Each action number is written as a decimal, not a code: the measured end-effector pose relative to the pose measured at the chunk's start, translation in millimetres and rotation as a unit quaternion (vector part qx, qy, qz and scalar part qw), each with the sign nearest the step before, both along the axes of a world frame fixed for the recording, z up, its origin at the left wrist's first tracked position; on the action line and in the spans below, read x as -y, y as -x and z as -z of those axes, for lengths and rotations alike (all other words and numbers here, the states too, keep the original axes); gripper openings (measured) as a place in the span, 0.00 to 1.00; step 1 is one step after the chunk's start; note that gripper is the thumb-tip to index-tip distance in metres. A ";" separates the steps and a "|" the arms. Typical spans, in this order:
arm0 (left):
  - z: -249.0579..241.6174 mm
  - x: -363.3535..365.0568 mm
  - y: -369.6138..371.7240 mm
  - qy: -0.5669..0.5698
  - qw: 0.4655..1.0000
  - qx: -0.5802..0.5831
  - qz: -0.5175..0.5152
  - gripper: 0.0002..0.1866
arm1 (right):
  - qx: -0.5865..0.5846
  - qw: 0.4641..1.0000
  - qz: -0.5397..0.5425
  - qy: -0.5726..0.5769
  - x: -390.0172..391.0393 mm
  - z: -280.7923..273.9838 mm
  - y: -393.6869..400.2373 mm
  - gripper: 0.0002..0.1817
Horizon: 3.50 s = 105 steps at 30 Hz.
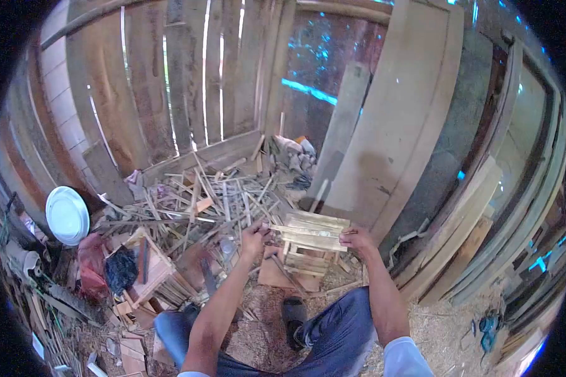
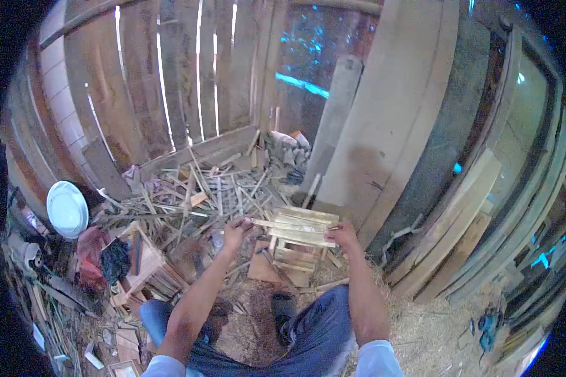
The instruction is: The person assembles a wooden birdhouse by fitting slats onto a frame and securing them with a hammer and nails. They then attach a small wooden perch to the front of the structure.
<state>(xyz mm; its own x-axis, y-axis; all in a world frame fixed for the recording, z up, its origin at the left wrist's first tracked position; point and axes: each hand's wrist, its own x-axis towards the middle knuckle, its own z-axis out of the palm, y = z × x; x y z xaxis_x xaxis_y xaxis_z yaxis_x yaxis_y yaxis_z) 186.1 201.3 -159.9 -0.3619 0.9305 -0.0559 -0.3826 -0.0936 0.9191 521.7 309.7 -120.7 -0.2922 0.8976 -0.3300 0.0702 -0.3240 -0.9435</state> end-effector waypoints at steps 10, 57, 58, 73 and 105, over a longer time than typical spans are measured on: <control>110.3 -51.9 -65.7 0.062 0.993 -0.055 -0.077 0.10 | 0.122 0.984 0.091 0.095 -0.2 86.0 -54.5 0.07; 141.6 -36.4 -62.0 0.095 0.990 -0.006 -0.105 0.12 | 0.179 0.981 0.039 0.057 -10.0 141.9 -44.6 0.06; 141.8 -36.3 -60.6 0.094 0.990 -0.006 -0.104 0.12 | 0.135 0.983 0.086 0.086 -3.8 124.2 -38.9 0.06; 155.5 -39.0 -60.4 0.035 0.989 -0.096 -0.107 0.07 | 0.056 0.976 0.178 0.110 -8.6 140.4 -47.1 0.04; 127.6 -54.5 -50.4 0.187 0.949 -0.234 -0.099 0.13 | 0.705 0.661 -0.030 -0.254 -59.4 182.4 -47.2 0.14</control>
<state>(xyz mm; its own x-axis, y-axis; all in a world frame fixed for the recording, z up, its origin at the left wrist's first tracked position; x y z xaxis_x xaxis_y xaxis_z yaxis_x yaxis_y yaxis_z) 236.5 255.8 -287.5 -0.5946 0.7882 -0.1589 0.0665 0.2451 0.9672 568.9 369.1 -303.1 -0.0549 0.9981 0.0268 0.9948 0.0524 0.0878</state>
